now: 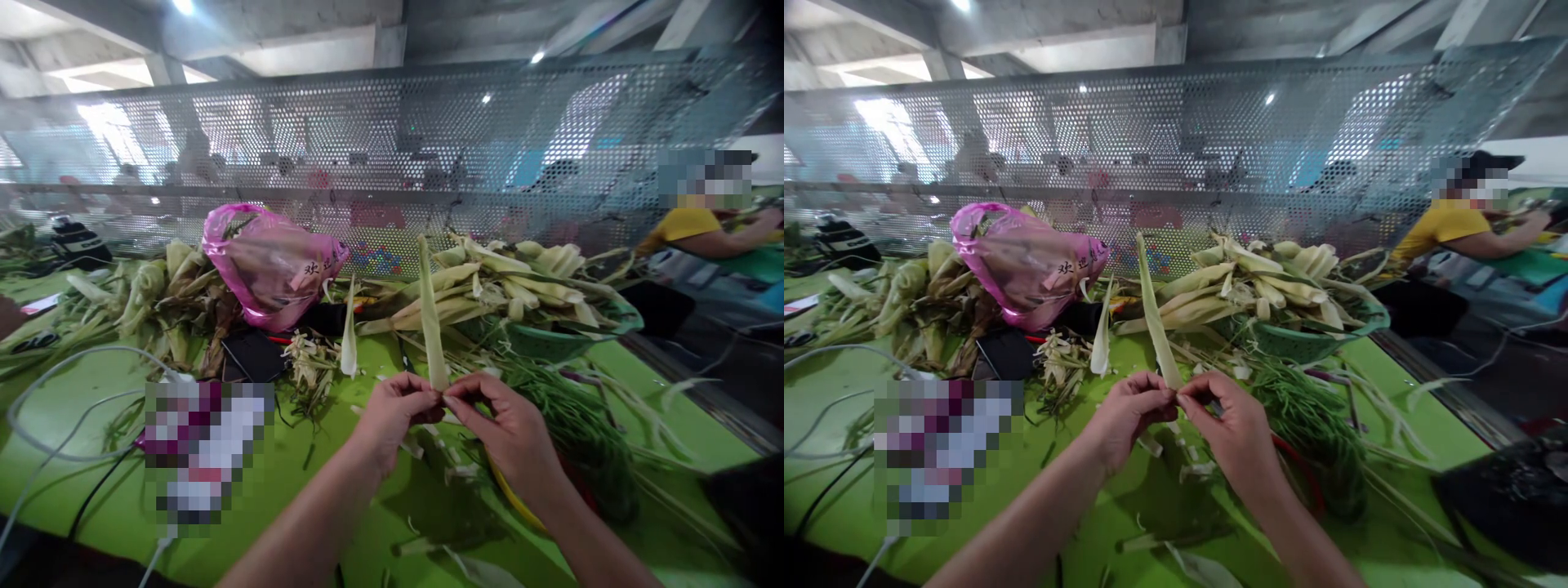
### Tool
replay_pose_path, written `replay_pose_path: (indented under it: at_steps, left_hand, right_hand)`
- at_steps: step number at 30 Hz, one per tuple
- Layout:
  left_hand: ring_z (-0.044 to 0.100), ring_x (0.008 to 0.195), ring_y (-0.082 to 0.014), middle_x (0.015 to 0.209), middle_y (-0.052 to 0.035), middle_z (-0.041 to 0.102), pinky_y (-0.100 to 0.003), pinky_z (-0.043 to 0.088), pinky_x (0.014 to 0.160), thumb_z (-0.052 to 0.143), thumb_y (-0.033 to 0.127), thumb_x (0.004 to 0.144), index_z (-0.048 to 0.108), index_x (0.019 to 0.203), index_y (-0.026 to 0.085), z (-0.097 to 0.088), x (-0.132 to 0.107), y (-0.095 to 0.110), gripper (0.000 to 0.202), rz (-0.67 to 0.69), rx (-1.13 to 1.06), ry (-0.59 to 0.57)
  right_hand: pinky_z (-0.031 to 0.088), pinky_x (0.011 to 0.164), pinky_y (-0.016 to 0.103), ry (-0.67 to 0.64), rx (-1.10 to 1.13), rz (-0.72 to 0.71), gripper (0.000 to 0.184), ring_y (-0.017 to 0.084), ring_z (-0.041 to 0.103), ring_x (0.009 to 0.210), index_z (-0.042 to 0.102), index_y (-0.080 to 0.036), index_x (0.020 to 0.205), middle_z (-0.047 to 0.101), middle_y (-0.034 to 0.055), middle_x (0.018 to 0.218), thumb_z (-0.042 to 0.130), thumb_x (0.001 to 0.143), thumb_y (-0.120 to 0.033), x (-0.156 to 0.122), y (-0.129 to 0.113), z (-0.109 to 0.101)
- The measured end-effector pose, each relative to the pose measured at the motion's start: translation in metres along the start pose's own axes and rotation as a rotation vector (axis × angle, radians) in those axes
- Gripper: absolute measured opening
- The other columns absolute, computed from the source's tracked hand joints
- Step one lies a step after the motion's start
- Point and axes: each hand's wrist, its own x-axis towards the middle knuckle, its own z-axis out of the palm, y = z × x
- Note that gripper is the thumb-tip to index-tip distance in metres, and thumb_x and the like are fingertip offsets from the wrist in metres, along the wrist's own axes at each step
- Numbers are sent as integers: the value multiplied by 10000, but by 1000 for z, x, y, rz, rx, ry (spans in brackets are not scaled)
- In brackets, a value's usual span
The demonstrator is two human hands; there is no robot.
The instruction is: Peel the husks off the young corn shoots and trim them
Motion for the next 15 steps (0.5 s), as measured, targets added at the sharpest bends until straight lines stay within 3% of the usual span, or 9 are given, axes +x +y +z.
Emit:
replay_pose_path:
  at_steps: [8, 15]
  left_hand:
    - [573, 544, -91, 618, -21, 629, -232, 463, 608, 858, 348, 522, 604, 663, 124, -1, 2, -3, 366, 22, 103, -52]
    - [545, 487, -79, 589, -10, 615, -222, 450, 556, 805, 350, 561, 590, 676, 133, -1, 1, 1, 326, -1, 85, 1]
  right_hand:
    - [482, 614, 263, 26, 172, 104, 110, 159, 583, 653, 615, -211, 788, 624, -4, 707, 681, 771, -297, 1, -3, 0]
    - [512, 700, 288, -62, 106, -39, 123, 188, 631, 748, 702, -212, 838, 693, 33, 796, 697, 801, -330, 4, -3, -3]
